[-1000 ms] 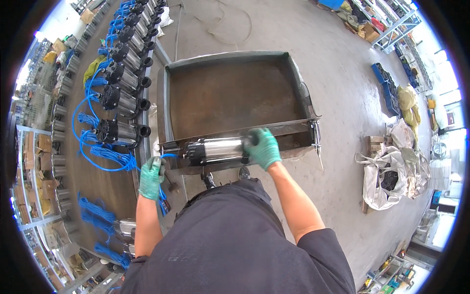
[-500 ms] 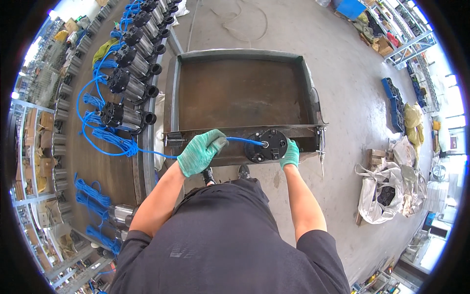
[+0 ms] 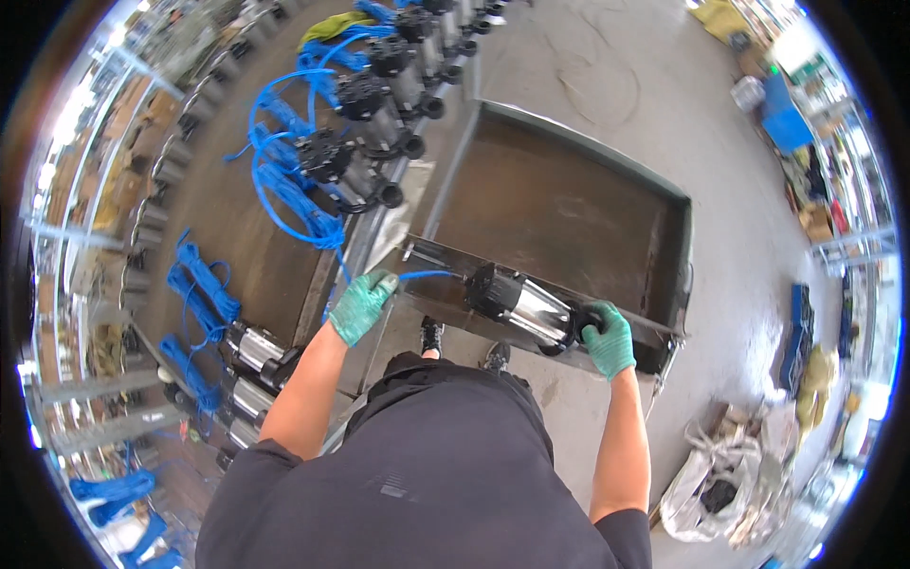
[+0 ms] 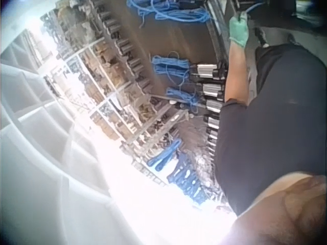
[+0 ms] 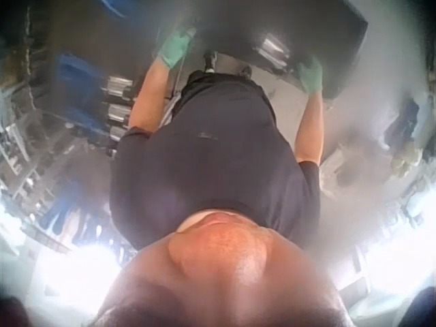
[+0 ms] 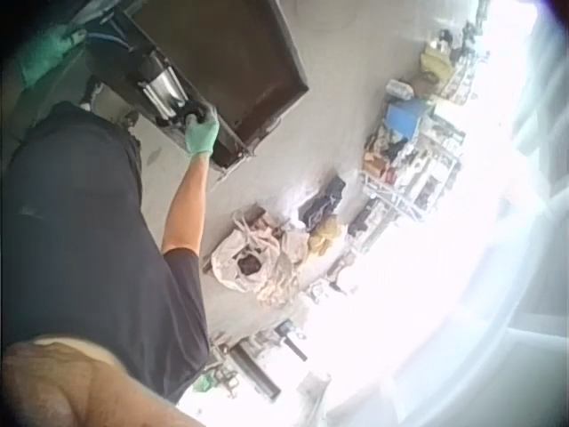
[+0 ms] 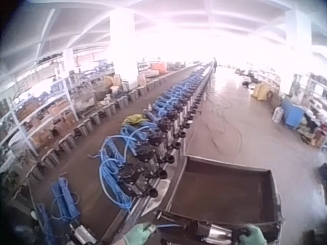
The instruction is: The person picks up a submersible pump from a line, places it into a water-filled testing tank, and then returns it to the line before moving on to the next one.
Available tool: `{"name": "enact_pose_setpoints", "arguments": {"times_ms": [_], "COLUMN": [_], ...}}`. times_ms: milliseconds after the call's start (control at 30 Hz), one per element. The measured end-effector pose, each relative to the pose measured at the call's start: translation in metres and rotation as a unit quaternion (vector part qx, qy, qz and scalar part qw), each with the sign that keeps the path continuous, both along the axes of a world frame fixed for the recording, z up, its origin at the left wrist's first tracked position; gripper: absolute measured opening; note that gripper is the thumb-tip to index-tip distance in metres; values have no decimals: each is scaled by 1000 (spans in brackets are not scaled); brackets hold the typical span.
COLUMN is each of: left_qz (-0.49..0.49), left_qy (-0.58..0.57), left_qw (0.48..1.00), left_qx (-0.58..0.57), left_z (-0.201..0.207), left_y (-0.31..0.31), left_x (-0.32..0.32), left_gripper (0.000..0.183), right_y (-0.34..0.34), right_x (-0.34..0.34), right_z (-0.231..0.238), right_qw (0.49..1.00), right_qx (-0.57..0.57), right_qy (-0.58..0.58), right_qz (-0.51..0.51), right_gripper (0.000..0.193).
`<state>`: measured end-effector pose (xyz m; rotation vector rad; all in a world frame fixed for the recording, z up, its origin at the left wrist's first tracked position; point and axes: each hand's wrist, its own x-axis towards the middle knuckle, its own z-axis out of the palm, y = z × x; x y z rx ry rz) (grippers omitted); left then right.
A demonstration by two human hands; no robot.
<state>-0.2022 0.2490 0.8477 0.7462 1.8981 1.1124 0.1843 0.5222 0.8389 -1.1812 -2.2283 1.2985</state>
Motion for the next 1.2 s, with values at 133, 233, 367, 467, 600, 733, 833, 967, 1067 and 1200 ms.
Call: {"name": "enact_pose_setpoints", "arguments": {"times_ms": [133, 233, 367, 467, 600, 733, 833, 967, 1067, 1200], "left_qz": [-49, 30, 399, 449, 346, 349, 345, 434, 326, 412], "left_qy": [72, 104, 107, 168, 14, -69, -170, -249, -343, -330], "left_qw": [991, 986, 903, 865, 924, 924, 915, 865, 854, 792], "left_qx": [-106, -129, -115, -146, -164, -140, -121, 32, 217, 307], "left_z": [-62, -99, -113, -144, -193, -198, -135, -98, -72, -19], "left_y": [-27, -49, -57, -43, -20, -34, -43, -85, -148, -193], "left_x": [-20, -50, -116, -160, -219, -226, -214, -209, -219, -200], "left_gripper": [30, 31, 43, 60, 60, 22, 24, 26, 22, 24], "right_y": [-20, -29, -36, -30, -20, -20, -26, -29, -36, -70], "right_x": [-57, -63, -58, -64, -55, -63, -71, -79, -79, -103], "right_z": [17, 10, 1, 9, -4, 1, 27, 41, 40, 72], "right_qw": [988, 989, 980, 962, 963, 940, 918, 910, 923, 927], "right_qx": [117, 100, 124, 30, -190, -299, -361, -398, -374, -368], "right_qy": [-85, -98, -152, -269, -164, -114, -112, -89, -83, -79], "right_qz": [59, 55, -8, -23, -98, -119, -119, -75, -41, -11], "right_gripper": [22, 23, 44, 47, 49, 57, 67, 64, 46, 42]}}
